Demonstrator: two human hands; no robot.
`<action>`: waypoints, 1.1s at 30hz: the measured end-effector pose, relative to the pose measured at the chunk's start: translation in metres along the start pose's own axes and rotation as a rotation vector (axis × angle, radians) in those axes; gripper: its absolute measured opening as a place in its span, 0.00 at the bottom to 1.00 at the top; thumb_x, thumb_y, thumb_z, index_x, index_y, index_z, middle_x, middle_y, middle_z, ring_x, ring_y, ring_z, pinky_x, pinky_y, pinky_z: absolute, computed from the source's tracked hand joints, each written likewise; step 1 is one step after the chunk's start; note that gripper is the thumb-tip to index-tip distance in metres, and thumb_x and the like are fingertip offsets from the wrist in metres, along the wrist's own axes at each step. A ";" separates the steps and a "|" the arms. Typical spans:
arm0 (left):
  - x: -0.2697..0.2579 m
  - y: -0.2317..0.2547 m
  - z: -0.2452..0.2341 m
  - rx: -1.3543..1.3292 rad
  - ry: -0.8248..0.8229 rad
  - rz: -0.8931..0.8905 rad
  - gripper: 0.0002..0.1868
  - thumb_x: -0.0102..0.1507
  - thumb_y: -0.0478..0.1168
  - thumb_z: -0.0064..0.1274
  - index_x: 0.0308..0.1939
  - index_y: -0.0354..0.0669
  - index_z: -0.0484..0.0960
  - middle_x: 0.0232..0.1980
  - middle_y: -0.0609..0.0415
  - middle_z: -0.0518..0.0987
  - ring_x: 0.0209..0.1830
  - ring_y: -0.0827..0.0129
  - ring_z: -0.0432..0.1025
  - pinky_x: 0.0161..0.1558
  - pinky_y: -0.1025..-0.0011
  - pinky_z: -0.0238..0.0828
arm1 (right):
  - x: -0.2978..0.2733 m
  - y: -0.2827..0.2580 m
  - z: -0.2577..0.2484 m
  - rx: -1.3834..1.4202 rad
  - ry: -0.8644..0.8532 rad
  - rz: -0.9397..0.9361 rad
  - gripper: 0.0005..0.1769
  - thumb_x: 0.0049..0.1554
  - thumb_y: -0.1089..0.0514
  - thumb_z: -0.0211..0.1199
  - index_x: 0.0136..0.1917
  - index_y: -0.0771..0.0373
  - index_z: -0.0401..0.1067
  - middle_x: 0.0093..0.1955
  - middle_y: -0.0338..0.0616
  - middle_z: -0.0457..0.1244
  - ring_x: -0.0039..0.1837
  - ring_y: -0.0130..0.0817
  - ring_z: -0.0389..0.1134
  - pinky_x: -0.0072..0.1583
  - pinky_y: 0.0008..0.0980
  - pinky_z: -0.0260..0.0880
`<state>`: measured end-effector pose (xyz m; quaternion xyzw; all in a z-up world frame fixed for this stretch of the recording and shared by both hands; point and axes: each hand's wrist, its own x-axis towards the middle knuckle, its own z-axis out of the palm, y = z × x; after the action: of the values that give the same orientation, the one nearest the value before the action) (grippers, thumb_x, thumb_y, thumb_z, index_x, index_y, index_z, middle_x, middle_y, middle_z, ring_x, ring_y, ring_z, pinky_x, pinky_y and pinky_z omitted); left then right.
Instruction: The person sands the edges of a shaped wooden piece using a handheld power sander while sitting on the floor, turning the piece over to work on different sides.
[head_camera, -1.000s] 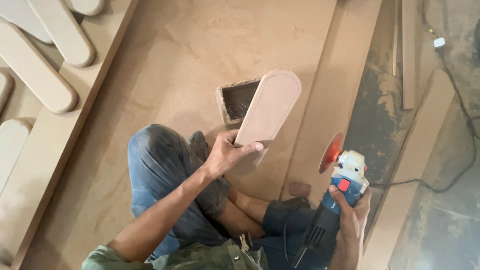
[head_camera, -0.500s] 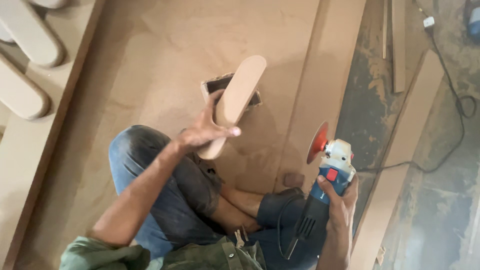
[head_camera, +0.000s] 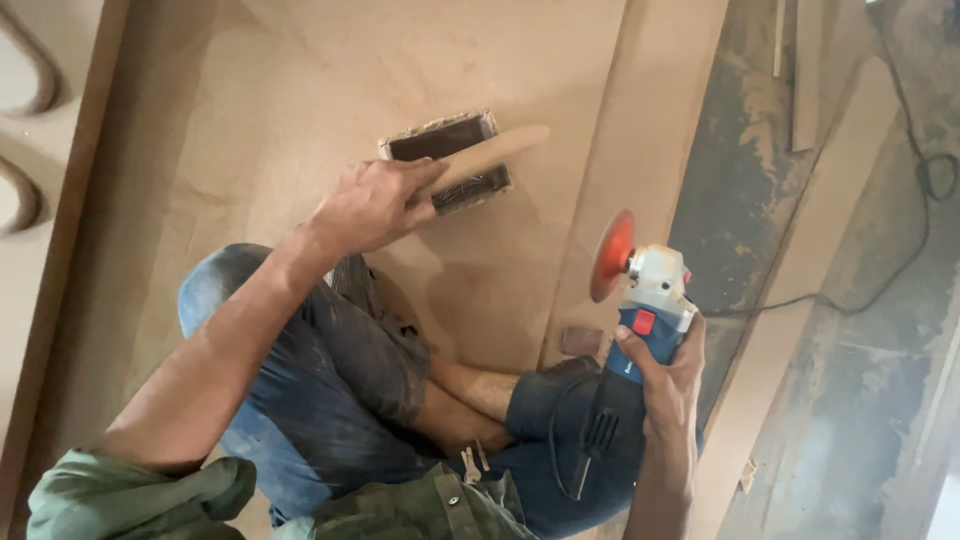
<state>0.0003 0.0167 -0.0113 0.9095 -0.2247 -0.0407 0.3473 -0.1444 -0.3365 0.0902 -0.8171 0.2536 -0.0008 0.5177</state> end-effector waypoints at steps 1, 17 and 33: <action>0.000 0.002 -0.001 0.057 0.022 -0.002 0.27 0.61 0.44 0.60 0.63 0.40 0.79 0.46 0.44 0.84 0.42 0.47 0.79 0.41 0.53 0.75 | 0.001 -0.003 0.004 -0.024 -0.010 -0.013 0.40 0.47 0.58 0.73 0.70 0.65 0.62 0.56 0.45 0.64 0.56 0.33 0.68 0.56 0.33 0.71; -0.004 0.006 0.007 0.398 0.145 -0.025 0.05 0.55 0.34 0.54 0.35 0.43 0.79 0.26 0.47 0.78 0.27 0.52 0.77 0.29 0.57 0.73 | 0.026 -0.076 0.095 -0.604 -0.291 -0.541 0.52 0.47 0.56 0.75 0.77 0.64 0.52 0.57 0.62 0.69 0.58 0.59 0.73 0.56 0.47 0.74; 0.002 0.013 -0.003 0.328 0.001 -0.108 0.08 0.56 0.30 0.55 0.39 0.42 0.79 0.23 0.46 0.78 0.23 0.52 0.77 0.27 0.58 0.73 | 0.080 -0.064 0.066 -0.613 -0.270 -0.489 0.47 0.54 0.54 0.75 0.78 0.65 0.53 0.58 0.61 0.69 0.59 0.52 0.75 0.57 0.44 0.76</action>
<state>-0.0024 0.0093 -0.0003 0.9647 -0.1790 -0.0215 0.1918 -0.0304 -0.2923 0.0922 -0.9623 -0.0297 0.0587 0.2637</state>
